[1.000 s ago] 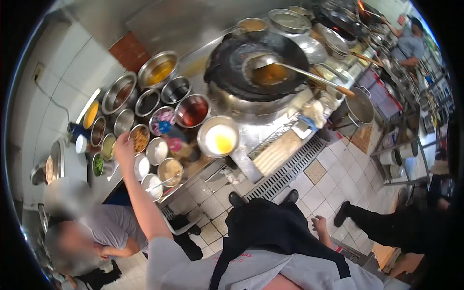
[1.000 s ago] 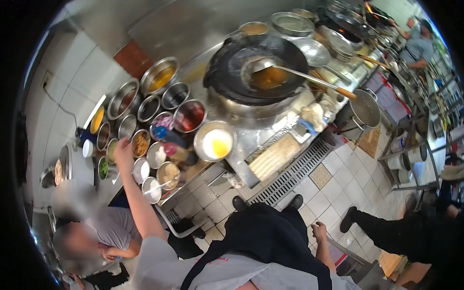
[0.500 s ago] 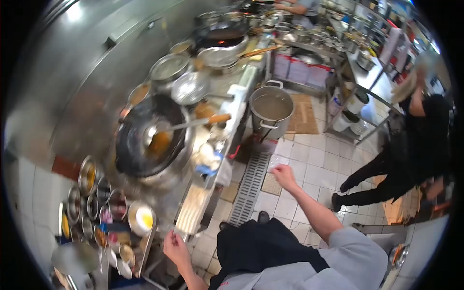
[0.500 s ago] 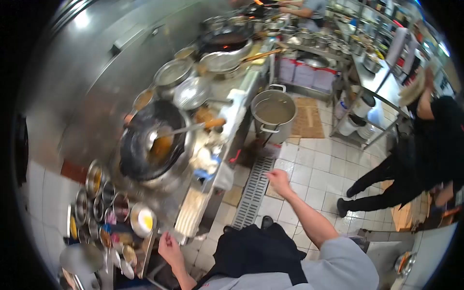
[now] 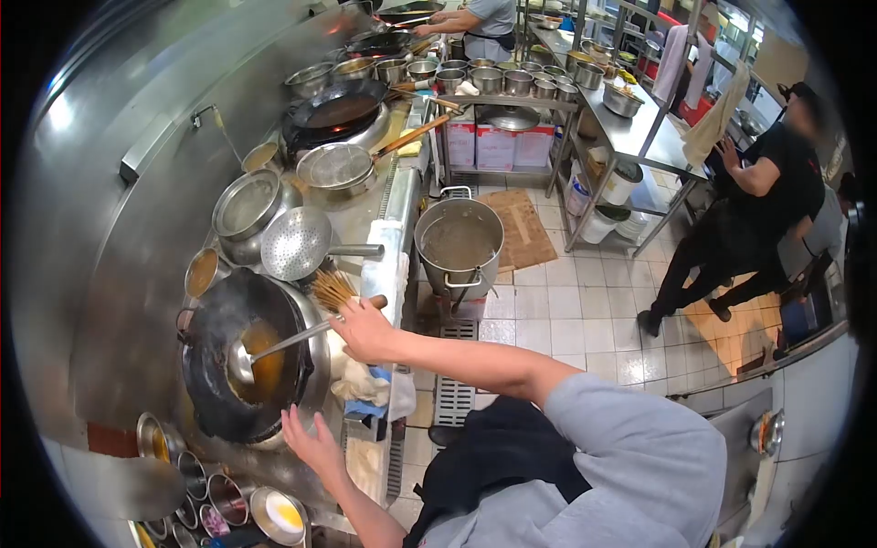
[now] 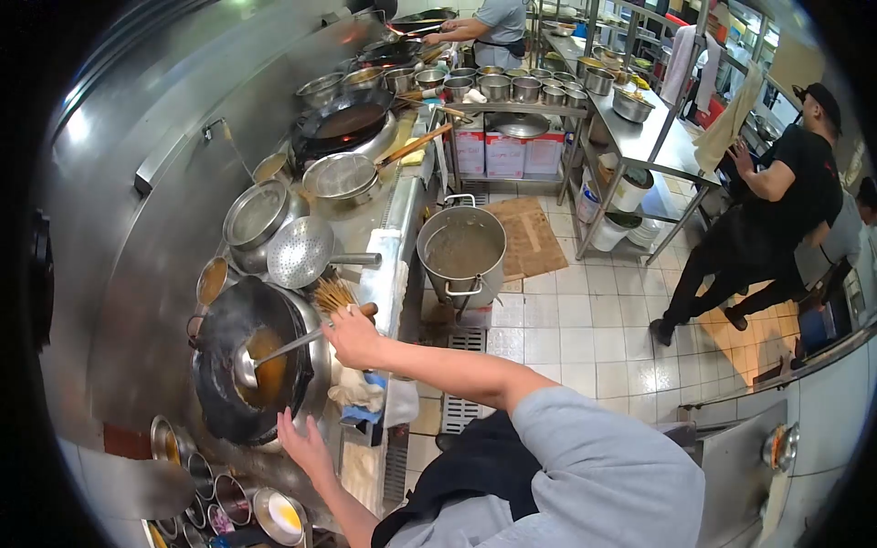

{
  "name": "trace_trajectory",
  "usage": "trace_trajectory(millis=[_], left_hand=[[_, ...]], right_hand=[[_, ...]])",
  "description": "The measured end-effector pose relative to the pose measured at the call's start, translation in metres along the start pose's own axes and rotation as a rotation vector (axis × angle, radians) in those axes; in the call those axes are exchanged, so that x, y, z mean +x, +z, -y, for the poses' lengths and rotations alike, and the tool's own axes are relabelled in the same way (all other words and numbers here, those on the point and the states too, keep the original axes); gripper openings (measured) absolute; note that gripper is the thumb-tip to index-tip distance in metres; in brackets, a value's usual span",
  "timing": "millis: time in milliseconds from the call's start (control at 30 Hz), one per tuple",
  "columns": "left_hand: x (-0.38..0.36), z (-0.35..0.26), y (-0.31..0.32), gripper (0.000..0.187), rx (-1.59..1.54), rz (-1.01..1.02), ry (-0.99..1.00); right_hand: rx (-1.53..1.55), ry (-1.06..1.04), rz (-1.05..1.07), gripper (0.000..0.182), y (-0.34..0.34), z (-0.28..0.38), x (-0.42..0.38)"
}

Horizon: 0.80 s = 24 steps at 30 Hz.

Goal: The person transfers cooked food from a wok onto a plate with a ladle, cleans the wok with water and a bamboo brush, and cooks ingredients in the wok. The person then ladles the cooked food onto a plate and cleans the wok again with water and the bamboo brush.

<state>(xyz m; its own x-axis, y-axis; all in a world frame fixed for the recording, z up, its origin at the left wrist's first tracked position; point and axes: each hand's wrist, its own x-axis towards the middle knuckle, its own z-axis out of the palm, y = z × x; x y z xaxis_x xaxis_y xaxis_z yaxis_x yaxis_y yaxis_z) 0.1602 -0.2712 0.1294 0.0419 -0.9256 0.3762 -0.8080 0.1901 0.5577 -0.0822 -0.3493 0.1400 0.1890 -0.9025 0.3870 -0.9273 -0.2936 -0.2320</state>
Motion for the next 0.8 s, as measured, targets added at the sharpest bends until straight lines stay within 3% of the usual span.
trace_trajectory(millis=[33,133,267,400,433,500,533,567,667,733,800], left_hand=[[0.011,-0.001,0.008,0.047,-0.025,0.014,-0.014],[0.029,0.004,0.025,0.050,0.042,0.117,-0.073],[0.037,0.010,0.035,0.041,0.047,0.113,-0.103],[0.055,-0.005,0.042,0.034,0.163,0.029,-0.034],[0.062,-0.012,0.046,0.032,0.200,0.014,-0.027],[0.072,-0.024,0.047,0.026,0.251,-0.007,-0.075],[0.080,-0.028,0.049,0.023,0.252,-0.017,-0.115],[0.085,-0.028,0.053,0.021,0.256,-0.004,-0.160],[0.089,-0.023,0.074,0.020,0.261,-0.022,-0.282],[0.091,-0.029,0.085,0.021,0.259,-0.051,-0.357],[0.092,-0.034,0.092,0.022,0.259,-0.085,-0.432]], right_hand=[[-0.059,-0.051,0.138,0.042,0.008,-0.005,0.006],[-0.090,-0.092,0.247,0.044,0.021,-0.007,0.018],[0.136,-0.102,0.702,0.059,0.006,-0.013,0.043],[0.662,-0.107,0.659,0.066,0.068,-0.036,0.051],[0.925,0.007,0.885,0.061,0.069,-0.040,0.054],[1.104,0.301,1.037,0.058,-0.020,-0.028,0.075],[1.060,0.243,0.948,0.059,0.003,-0.036,0.075],[1.087,0.205,1.016,0.057,0.013,-0.049,0.082],[1.171,0.177,0.781,0.056,0.024,-0.081,0.117],[1.103,0.207,0.734,0.058,0.034,-0.091,0.167],[1.005,0.083,0.530,0.066,0.053,-0.093,0.228]])
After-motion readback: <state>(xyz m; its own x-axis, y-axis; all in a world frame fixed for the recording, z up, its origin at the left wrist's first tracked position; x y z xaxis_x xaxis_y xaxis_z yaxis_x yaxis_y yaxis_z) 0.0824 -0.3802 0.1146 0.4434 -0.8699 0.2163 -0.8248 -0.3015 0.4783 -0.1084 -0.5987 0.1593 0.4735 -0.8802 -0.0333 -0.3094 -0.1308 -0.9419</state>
